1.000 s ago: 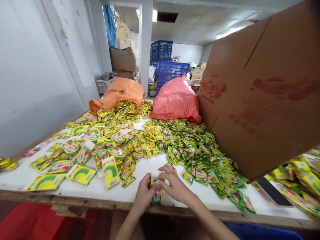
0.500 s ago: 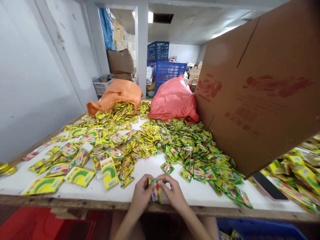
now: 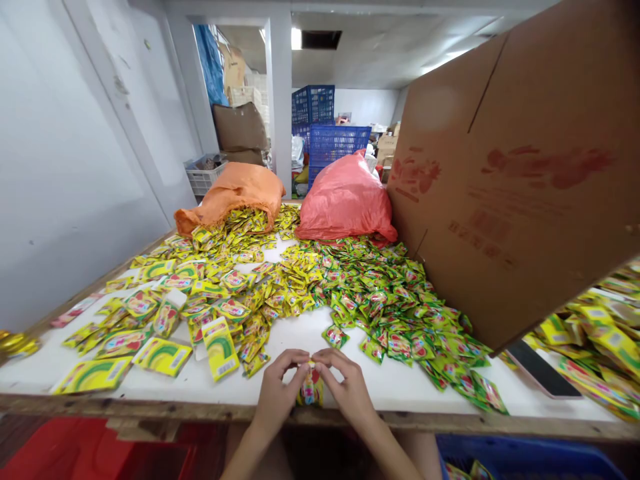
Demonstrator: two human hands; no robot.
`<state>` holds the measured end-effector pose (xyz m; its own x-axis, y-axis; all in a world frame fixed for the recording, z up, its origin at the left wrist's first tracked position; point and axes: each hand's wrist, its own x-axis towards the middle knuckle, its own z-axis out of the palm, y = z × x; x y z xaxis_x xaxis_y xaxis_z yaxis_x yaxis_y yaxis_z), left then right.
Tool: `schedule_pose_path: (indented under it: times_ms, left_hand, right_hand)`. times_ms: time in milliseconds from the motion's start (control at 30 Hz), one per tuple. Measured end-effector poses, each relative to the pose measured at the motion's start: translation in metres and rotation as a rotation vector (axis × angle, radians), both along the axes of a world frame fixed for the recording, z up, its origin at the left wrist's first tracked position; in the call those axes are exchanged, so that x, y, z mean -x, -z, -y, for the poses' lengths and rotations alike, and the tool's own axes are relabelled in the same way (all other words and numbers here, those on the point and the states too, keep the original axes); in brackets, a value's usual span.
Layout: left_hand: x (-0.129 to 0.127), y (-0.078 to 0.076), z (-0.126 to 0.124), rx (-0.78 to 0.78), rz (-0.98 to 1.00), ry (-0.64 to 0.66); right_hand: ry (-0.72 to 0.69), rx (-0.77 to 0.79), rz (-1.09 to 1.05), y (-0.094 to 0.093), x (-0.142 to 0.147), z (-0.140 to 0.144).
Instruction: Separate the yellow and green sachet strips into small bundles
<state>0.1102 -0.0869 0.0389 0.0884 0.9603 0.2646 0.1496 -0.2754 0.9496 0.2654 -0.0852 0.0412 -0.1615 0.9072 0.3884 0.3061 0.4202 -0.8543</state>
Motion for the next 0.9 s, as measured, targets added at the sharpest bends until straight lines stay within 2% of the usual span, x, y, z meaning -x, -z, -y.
schedule_pose_path:
  times_ms: [200,367,500,600,700,767,833,900]
  left_hand:
    - [-0.002,-0.003,-0.007,0.048,-0.027,-0.035]
    - [-0.001,-0.004,-0.011,0.09,-0.023,-0.005]
    - [0.002,0.005,-0.007,0.081,0.006,0.009]
    - [0.001,0.009,-0.004,0.011,-0.004,0.006]
    - [-0.001,0.008,0.001,-0.04,-0.054,0.024]
    - [0.003,0.007,0.006,-0.045,-0.111,0.061]
    - [0.016,0.006,0.009,-0.067,-0.192,0.031]
    - [0.041,0.005,0.01,-0.128,-0.296,-0.16]
  right_hand:
    - [0.043,0.026,0.091,-0.005,0.003,-0.006]
    - [0.038,0.044,0.113,-0.01,0.001,-0.01]
    - [0.043,0.042,-0.012,0.003,0.0,0.0]
    - [0.034,0.063,-0.061,0.016,0.006,0.006]
    - [0.044,0.086,-0.065,0.017,0.009,0.006]
    - [0.072,0.067,-0.019,0.006,0.0,0.008]
    - [0.137,0.027,0.083,-0.012,-0.028,0.017]
    - [0.256,0.0,0.24,-0.03,-0.073,0.033]
